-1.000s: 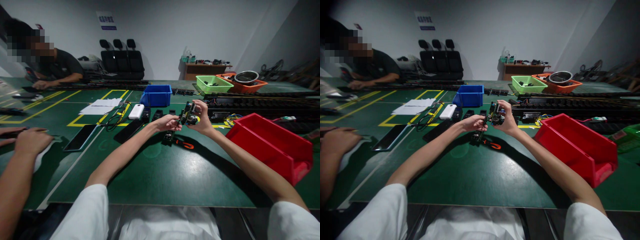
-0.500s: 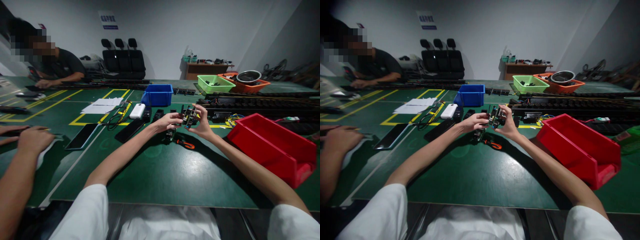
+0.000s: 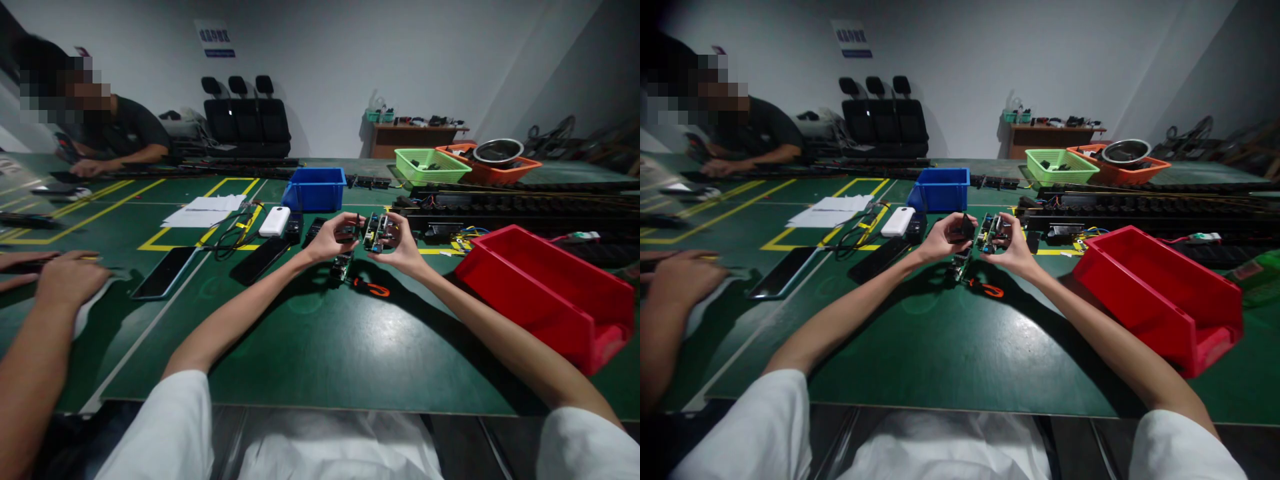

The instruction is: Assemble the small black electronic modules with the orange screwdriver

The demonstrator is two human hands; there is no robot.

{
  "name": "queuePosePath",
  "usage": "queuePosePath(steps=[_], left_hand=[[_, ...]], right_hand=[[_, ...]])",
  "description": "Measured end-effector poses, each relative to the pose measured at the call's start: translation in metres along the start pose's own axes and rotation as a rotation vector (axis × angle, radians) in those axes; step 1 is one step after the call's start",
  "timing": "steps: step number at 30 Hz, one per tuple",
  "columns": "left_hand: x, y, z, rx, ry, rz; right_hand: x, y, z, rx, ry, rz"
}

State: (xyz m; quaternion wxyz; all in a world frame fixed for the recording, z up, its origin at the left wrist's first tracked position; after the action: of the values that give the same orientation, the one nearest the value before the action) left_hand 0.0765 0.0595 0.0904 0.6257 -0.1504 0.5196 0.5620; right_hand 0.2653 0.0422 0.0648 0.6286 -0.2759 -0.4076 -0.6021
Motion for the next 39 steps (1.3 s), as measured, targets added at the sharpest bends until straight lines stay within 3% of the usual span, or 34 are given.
queuePosePath(steps=[4, 7, 12, 15, 18, 23, 29, 33, 39], left_hand=[[-0.011, 0.000, -0.007, -0.073, -0.084, 0.158], [-0.010, -0.001, -0.011, -0.076, -0.066, 0.143], [0.007, -0.003, -0.025, -0.109, 0.103, -0.078], [0.014, -0.007, -0.040, -0.100, 0.231, -0.236], [0.015, -0.008, -0.054, -0.115, 0.319, -0.345], [0.022, 0.001, -0.072, -0.199, 0.465, -0.488], [0.036, 0.012, -0.086, -0.250, 0.500, -0.533], [0.041, 0.012, -0.092, -0.213, 0.510, -0.517], [0.046, 0.012, -0.094, -0.235, 0.540, -0.417]], right_hand=[[-0.003, 0.002, 0.001, -0.006, -0.015, 0.014], [-0.007, 0.008, 0.005, -0.003, -0.010, 0.000], [-0.014, 0.031, 0.036, 0.032, 0.020, -0.200], [-0.017, 0.035, 0.060, 0.182, 0.050, -0.407], [-0.023, 0.029, 0.079, 0.351, 0.046, -0.587], [-0.043, 0.010, 0.096, 0.517, -0.049, -0.852], [-0.063, -0.002, 0.108, 0.589, -0.163, -1.005], [-0.070, -0.013, 0.110, 0.628, -0.200, -1.052], [-0.057, -0.025, 0.122, 0.644, -0.301, -1.058]])
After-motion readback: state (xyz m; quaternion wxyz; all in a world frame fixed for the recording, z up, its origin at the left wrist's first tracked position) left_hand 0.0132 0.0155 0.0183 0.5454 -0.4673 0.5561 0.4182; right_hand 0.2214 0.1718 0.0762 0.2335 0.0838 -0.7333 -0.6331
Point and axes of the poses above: each hand's wrist, its own z-axis towards the middle knuckle, its own y-axis out of the back of the hand, x = y × z, the point moved 4 cm from there along z, towards the middle knuckle, and after that the axes turned 15 degrees about z, right-handed, at the moved point
